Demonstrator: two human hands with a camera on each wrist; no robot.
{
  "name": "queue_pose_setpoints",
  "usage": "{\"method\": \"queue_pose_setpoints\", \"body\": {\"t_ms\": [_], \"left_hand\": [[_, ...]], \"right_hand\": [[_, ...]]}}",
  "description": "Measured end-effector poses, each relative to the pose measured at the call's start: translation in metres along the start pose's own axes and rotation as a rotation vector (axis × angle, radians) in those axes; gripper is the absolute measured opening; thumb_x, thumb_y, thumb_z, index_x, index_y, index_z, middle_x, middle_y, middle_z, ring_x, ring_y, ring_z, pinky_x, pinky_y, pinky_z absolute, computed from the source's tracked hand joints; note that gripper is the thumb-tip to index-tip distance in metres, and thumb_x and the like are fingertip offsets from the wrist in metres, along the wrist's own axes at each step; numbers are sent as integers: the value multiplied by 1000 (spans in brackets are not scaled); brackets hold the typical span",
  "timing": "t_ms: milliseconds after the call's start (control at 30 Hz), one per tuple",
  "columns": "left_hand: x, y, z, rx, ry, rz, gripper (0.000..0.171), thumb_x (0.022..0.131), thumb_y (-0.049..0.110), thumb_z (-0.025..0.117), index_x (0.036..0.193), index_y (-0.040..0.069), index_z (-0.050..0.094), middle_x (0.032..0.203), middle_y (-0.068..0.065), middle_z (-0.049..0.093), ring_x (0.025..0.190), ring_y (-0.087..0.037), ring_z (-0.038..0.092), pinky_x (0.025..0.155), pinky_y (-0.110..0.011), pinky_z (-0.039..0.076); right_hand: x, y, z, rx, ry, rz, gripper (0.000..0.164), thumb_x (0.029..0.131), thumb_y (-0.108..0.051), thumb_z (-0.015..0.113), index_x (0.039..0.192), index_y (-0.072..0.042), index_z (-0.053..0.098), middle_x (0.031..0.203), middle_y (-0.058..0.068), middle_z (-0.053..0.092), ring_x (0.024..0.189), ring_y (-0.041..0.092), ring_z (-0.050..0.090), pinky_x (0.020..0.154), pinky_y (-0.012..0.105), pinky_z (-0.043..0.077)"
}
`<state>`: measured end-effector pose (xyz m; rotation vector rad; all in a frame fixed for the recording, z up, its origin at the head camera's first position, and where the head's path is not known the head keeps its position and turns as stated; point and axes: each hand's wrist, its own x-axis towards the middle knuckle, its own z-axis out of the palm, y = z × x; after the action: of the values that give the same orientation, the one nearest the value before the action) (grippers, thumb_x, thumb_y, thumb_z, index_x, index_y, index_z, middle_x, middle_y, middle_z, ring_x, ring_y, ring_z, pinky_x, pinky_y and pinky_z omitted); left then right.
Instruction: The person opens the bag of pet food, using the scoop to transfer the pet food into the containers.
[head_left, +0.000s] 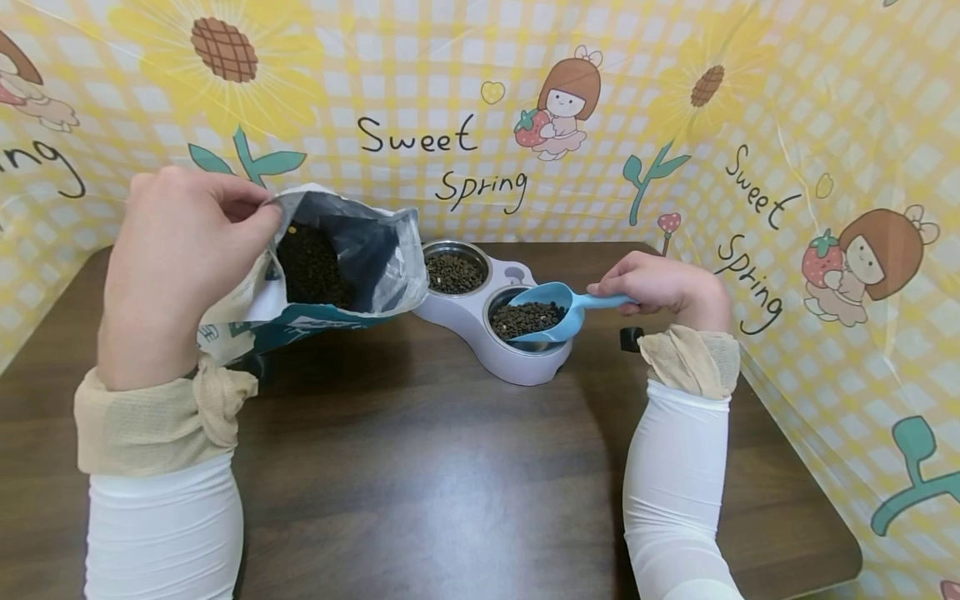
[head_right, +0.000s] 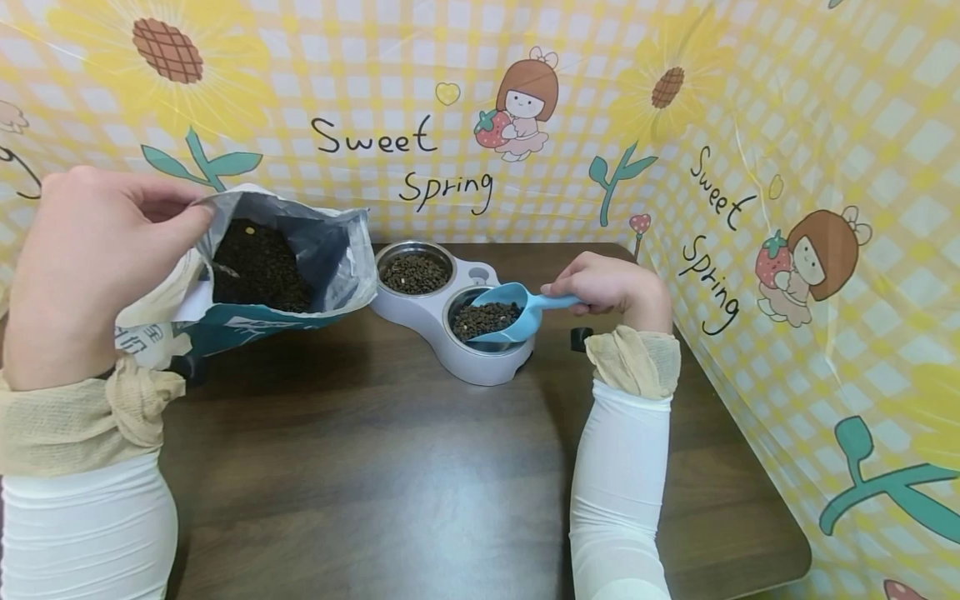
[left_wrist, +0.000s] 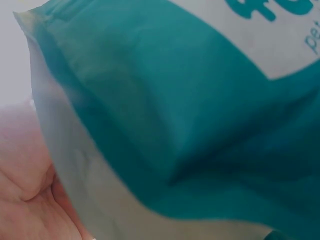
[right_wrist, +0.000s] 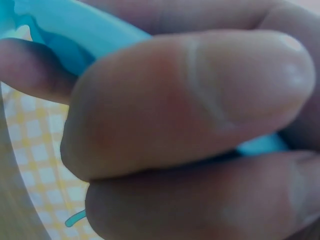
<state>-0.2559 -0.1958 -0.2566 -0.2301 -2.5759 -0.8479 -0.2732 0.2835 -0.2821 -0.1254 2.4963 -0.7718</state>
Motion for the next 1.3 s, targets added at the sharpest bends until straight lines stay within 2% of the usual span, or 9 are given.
{"method": "queue_pose_setpoints", "body": {"t_ms": [467,633,767,867,1000,1100,1300], "left_hand": [[0,0,1,2,-6,-14,32,102,23,64,114,0,84,110,-28,81,96,-37,68,58,-7,31],[0,-1,2,3,-2,-11,33,102,23,64,114,0,84,110,-28,81,98,-37,68,59,-8,31],[1,-1,2,1,-12,-13,34,103,23,63,115,-1,83,111,-30,80,103,-41,69,78,-23,38],[1,-1,2,2,-12,-13,34,103,23,62,115,-1,83,111,-30,80,104,-42,69,80,-27,37],[1,-1,1,6,-9,-16,34,103,24,63,115,0,84,111,-29,80,103,-39,69,66,-14,32],[1,0,1,2,-11,-20,33,103,23,63,115,0,84,111,-29,80,102,-38,69,61,-10,31],[0,1,0,-3,-16,-24,33,103,23,64,116,0,84,112,-29,80,103,-39,69,61,-9,31]], "right_hand": [[-12,1,-1,-39,51,29,39,111,-33,58,82,-11,71,60,-6,46,55,11,41,60,25,38],[-16,0,-2,-55,88,52,36,111,-34,59,90,-11,77,60,-7,48,55,10,43,59,26,39],[-21,-2,-2,-84,103,70,37,110,-36,59,87,-12,75,59,-7,48,55,10,43,59,26,39],[-25,-5,-3,-113,115,84,39,110,-37,59,83,-13,72,57,-7,48,55,10,43,59,26,38],[-30,-7,-3,-164,138,93,40,111,-38,58,84,-12,74,57,-7,49,54,10,44,59,27,38],[-33,-7,-3,-186,150,97,40,111,-39,58,88,-11,76,57,-7,50,54,11,44,59,28,37],[-38,-12,-2,-174,167,118,38,110,-38,59,98,-8,80,57,-7,50,56,12,44,60,29,36]]}}
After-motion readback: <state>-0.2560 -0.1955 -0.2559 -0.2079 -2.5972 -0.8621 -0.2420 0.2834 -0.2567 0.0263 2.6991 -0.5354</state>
